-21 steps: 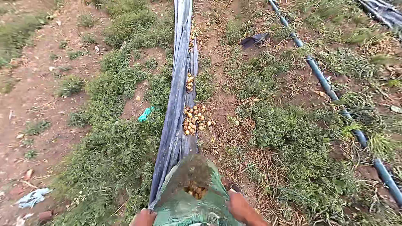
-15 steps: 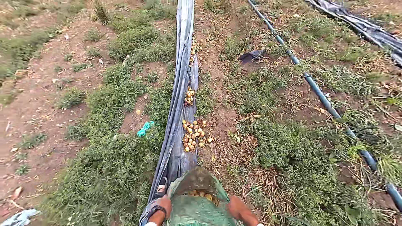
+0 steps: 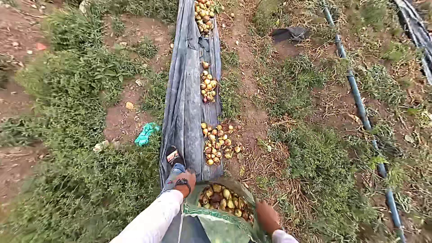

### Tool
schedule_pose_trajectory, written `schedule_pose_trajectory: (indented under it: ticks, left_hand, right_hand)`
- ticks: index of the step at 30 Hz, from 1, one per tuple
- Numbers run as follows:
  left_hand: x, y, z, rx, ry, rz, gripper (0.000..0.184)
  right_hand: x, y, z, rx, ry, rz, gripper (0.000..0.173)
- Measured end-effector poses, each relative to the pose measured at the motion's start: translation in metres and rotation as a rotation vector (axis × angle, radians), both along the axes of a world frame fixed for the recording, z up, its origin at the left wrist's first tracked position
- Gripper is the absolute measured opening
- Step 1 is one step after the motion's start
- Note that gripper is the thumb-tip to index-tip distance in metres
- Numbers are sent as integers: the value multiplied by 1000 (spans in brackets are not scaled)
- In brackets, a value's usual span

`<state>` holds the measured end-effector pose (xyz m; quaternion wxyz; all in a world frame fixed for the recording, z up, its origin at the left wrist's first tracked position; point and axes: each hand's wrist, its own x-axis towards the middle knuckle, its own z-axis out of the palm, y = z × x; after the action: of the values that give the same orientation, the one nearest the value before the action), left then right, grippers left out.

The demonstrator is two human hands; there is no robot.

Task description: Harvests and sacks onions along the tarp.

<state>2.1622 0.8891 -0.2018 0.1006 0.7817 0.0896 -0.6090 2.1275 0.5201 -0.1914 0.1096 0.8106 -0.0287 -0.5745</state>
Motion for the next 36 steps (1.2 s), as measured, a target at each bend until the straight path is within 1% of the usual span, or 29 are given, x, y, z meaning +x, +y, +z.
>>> schedule_pose_trajectory:
  ticks: [2,4,5,7,8,10,11,12,13,14,15,16,17,18,19,20,21,22,23,24,25,27,29,30,31,32,34,35,36]
  left_hand:
    - [28,27,-40,-43,17,-36,55]
    - [32,31,-81,-74,54,-10,58]
    - [35,31,-103,-81,54,1,57]
    - [52,26,-147,-99,22,33,53]
    - [59,19,-167,-118,-13,49,50]
    - [63,-4,-196,-157,-76,72,48]
    - [63,-20,-205,-162,-65,97,48]
    - [58,-41,-210,-157,-18,133,47]
    - [45,-66,-208,-146,84,174,45]
    - [26,-92,-200,-153,245,200,45]
    - [7,-116,-187,-210,449,190,47]
    - [-13,-135,-180,-321,632,114,50]
    - [-38,-146,-186,-456,724,-1,53]
    - [-61,-147,-199,-551,731,-40,56]
    - [-84,-141,-226,-596,707,-8,56]
    - [-86,-132,-262,-574,825,35,55]
    - [-94,-121,-301,-491,834,143,52]
    - [-91,-108,-339,-412,771,259,51]
    - [-78,-97,-377,-346,673,381,50]
    - [-64,-91,-411,-304,587,470,50]
    - [-48,-90,-439,-286,524,519,49]
    - [-21,-98,-491,-253,435,500,50]
    - [-14,-103,-533,-195,426,395,54]
    - [-12,-102,-545,-190,461,335,53]
    - [-16,-100,-552,-180,480,313,52]
    - [-19,-93,-557,-162,474,344,54]
    - [-20,-70,-562,-77,401,491,59]
    - [-18,-54,-564,-3,355,548,61]
    - [-13,-41,-568,60,330,553,61]
  right_hand:
    - [47,37,-25,-13,-19,2,48]
    - [76,49,-45,-58,41,-58,44]
    - [88,53,-61,-74,71,-102,44]
    - [114,58,-107,-64,103,-173,50]
    - [123,58,-132,-21,88,-194,51]
    - [130,55,-181,114,34,-194,45]
    - [131,53,-203,196,31,-196,42]
    - [128,50,-214,259,70,-220,41]
    - [118,46,-210,282,173,-277,41]
    - [100,37,-197,270,336,-326,41]
    - [84,29,-178,256,547,-247,40]
    - [77,21,-166,261,742,-110,40]
    - [72,8,-172,281,867,-11,42]
    - [72,-8,-198,317,907,-1,44]
    - [80,-24,-240,357,869,-84,44]
    - [101,-35,-283,345,810,-211,44]
    - [130,-46,-322,273,726,-309,46]
    - [163,-55,-361,199,627,-349,48]
    - [193,-64,-402,144,537,-332,49]
    - [217,-70,-435,100,492,-282,51]
    - [232,-74,-465,63,445,-240,51]
    - [251,-72,-517,-54,317,-179,55]
    - [260,-58,-549,-148,181,-152,53]
    - [263,-50,-560,-174,120,-124,51]
    - [265,-43,-565,-184,73,-97,48]
    - [268,-34,-567,-178,37,-80,44]
    - [279,-8,-566,-145,-6,-35,36]
    - [282,5,-565,-129,-6,-28,35]
    - [284,20,-563,-120,-8,-39,34]
